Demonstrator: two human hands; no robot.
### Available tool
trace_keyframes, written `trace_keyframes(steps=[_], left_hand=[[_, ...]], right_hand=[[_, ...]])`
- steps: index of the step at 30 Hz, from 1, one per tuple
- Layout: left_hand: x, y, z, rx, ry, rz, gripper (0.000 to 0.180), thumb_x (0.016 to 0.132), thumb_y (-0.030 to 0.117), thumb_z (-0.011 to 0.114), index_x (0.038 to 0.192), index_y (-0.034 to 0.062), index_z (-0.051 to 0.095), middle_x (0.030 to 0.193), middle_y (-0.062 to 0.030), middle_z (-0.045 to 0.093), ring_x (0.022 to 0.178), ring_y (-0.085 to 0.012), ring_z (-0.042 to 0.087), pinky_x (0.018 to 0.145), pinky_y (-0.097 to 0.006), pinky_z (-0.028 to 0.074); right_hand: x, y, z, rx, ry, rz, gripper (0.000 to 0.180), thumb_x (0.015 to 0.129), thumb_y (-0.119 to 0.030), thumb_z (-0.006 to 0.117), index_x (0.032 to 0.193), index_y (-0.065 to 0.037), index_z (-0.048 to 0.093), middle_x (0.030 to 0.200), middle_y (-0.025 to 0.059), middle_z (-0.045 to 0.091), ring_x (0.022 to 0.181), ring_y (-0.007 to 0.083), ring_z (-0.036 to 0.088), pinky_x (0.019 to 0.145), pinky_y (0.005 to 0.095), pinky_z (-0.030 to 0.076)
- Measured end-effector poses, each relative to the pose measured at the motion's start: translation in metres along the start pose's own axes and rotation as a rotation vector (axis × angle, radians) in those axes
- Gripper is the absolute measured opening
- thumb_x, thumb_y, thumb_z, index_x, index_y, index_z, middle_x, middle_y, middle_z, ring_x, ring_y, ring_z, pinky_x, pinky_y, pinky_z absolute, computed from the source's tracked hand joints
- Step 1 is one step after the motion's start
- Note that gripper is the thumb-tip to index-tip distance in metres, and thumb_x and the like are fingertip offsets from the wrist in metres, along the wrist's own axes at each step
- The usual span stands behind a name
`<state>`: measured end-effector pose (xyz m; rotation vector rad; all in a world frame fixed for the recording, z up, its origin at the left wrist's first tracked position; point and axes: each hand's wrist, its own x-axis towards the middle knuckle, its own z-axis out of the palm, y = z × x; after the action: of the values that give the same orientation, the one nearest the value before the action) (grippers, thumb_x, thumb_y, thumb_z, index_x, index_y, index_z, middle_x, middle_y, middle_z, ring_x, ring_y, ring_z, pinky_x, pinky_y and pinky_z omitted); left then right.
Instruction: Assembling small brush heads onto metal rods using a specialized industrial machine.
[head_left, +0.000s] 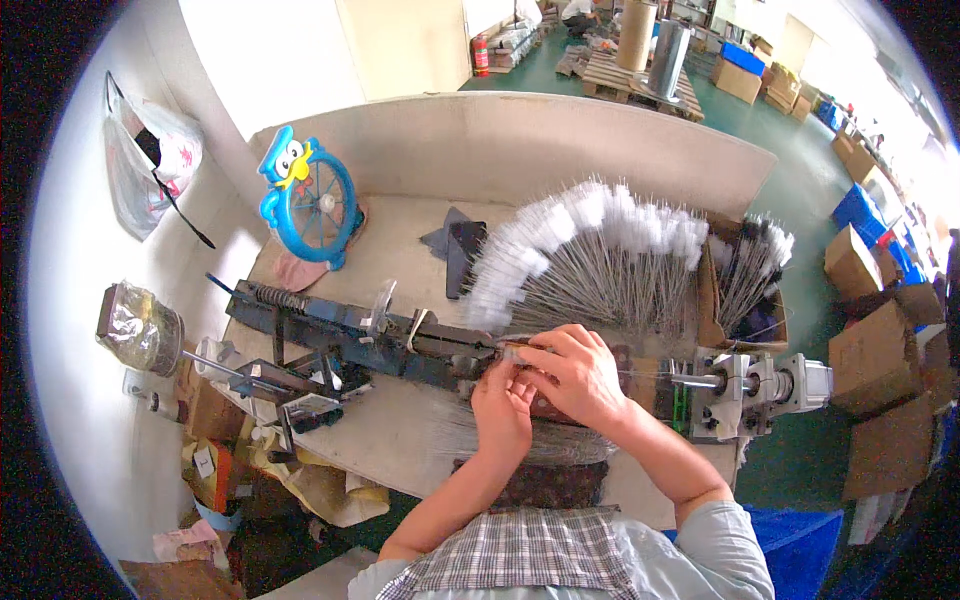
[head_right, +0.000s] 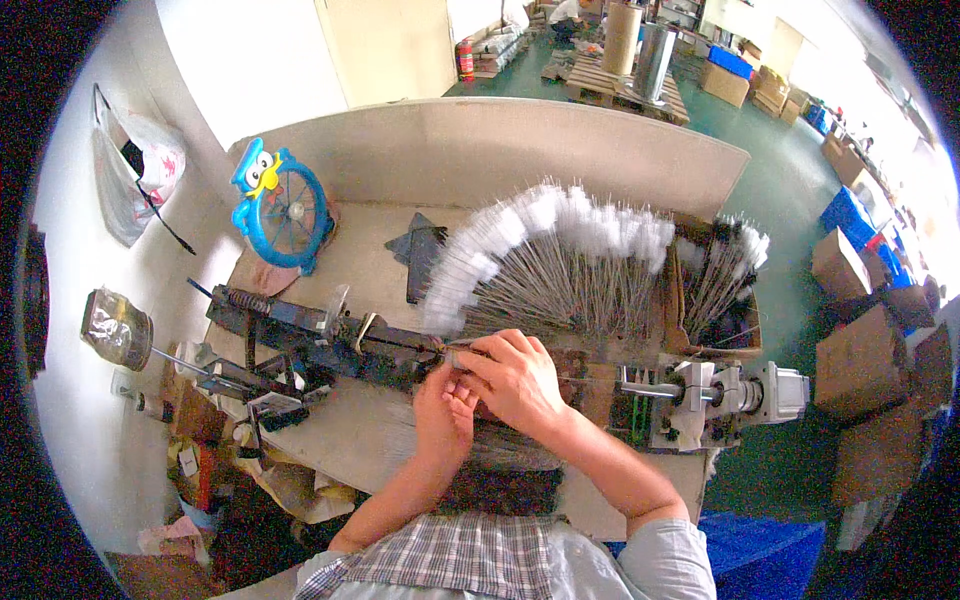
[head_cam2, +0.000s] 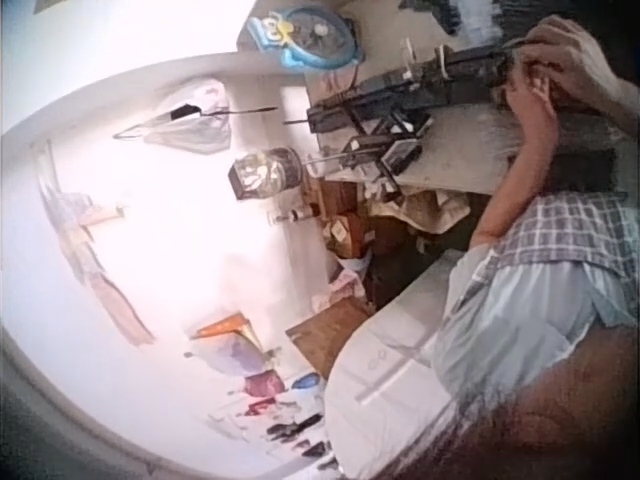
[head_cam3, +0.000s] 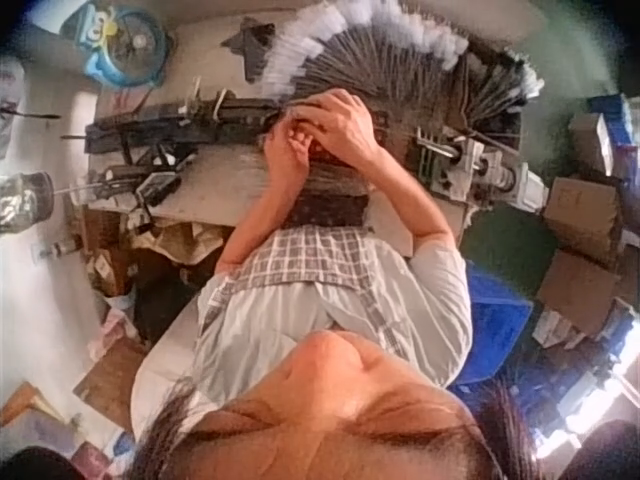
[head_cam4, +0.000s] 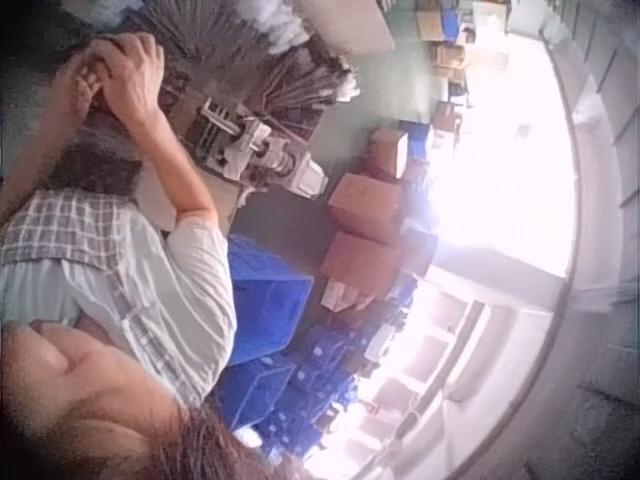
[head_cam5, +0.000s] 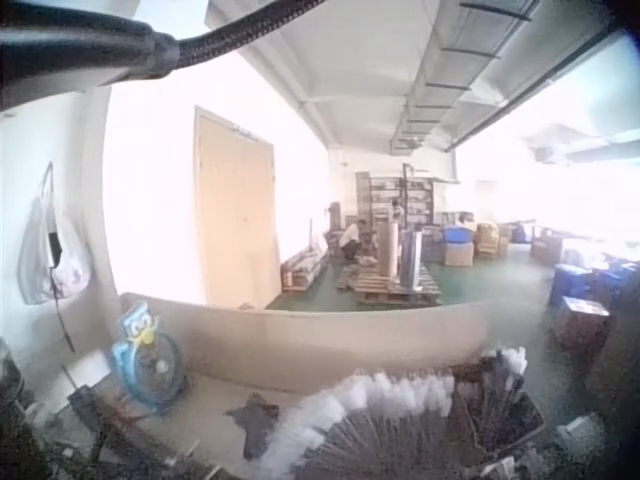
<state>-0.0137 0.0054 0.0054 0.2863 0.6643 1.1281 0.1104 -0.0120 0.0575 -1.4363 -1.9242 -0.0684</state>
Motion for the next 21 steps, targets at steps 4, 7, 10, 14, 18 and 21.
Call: trace_keyframes(steps=[4,7,10,14,18,21], left_hand=[[-0.004,0.006,0.010,-0.083,0.025,-0.023,0.017,0.089,0.017,0.049,0.097,0.0029,0.052,0.096,-0.0059,0.059,0.086,-0.0170,0.058,0.078,-0.031,0.045],[-0.001,0.004,0.005,-0.042,0.024,-0.001,0.016,0.090,0.020,0.048,0.092,0.0049,0.053,0.089,-0.0040,0.058,0.084,-0.0153,0.058,0.077,-0.030,0.046],[-0.002,0.007,0.004,0.015,0.041,-0.021,0.016,0.090,0.019,0.048,0.089,0.0037,0.053,0.087,-0.0052,0.058,0.084,-0.0163,0.058,0.078,-0.031,0.047],[-0.008,0.012,0.015,0.007,0.092,-0.057,0.015,0.089,0.013,0.049,0.090,-0.0005,0.053,0.088,-0.0094,0.059,0.084,-0.0192,0.059,0.078,-0.033,0.049],[-0.004,0.006,0.012,0.018,0.067,0.025,0.013,0.088,0.010,0.050,0.092,-0.0010,0.054,0.088,-0.0096,0.060,0.082,-0.0188,0.060,0.076,-0.031,0.051],[-0.006,0.006,0.016,0.055,0.059,0.054,0.011,0.088,0.012,0.052,0.091,0.0021,0.057,0.087,-0.0053,0.060,0.078,-0.0152,0.061,0.070,-0.029,0.052]], right_hand=[[0.004,-0.007,0.005,0.044,0.064,0.067,0.029,0.067,-0.020,0.070,0.095,-0.012,0.067,0.092,0.0016,0.063,0.085,0.0218,0.058,0.075,0.0339,0.045],[0.004,-0.013,0.015,-0.020,0.088,0.104,0.031,0.067,-0.022,0.069,0.095,-0.010,0.066,0.092,0.0005,0.062,0.086,0.0203,0.057,0.074,0.0345,0.044],[0.005,-0.011,0.021,-0.080,0.116,0.126,0.032,0.066,-0.022,0.069,0.095,-0.009,0.066,0.091,-0.0001,0.062,0.086,0.0200,0.057,0.074,0.0343,0.044],[0.003,-0.013,0.008,-0.078,0.099,0.109,0.032,0.065,-0.020,0.070,0.095,-0.011,0.067,0.092,0.0005,0.063,0.086,0.0204,0.058,0.073,0.0342,0.043],[-0.003,-0.013,0.000,-0.079,0.112,0.066,0.032,0.065,-0.020,0.071,0.094,-0.011,0.067,0.092,0.0002,0.063,0.086,0.0204,0.058,0.072,0.0340,0.043],[-0.006,-0.008,0.001,-0.076,0.126,0.095,0.031,0.065,-0.020,0.072,0.094,-0.012,0.067,0.091,0.0002,0.063,0.084,0.0202,0.058,0.072,0.0338,0.043]])
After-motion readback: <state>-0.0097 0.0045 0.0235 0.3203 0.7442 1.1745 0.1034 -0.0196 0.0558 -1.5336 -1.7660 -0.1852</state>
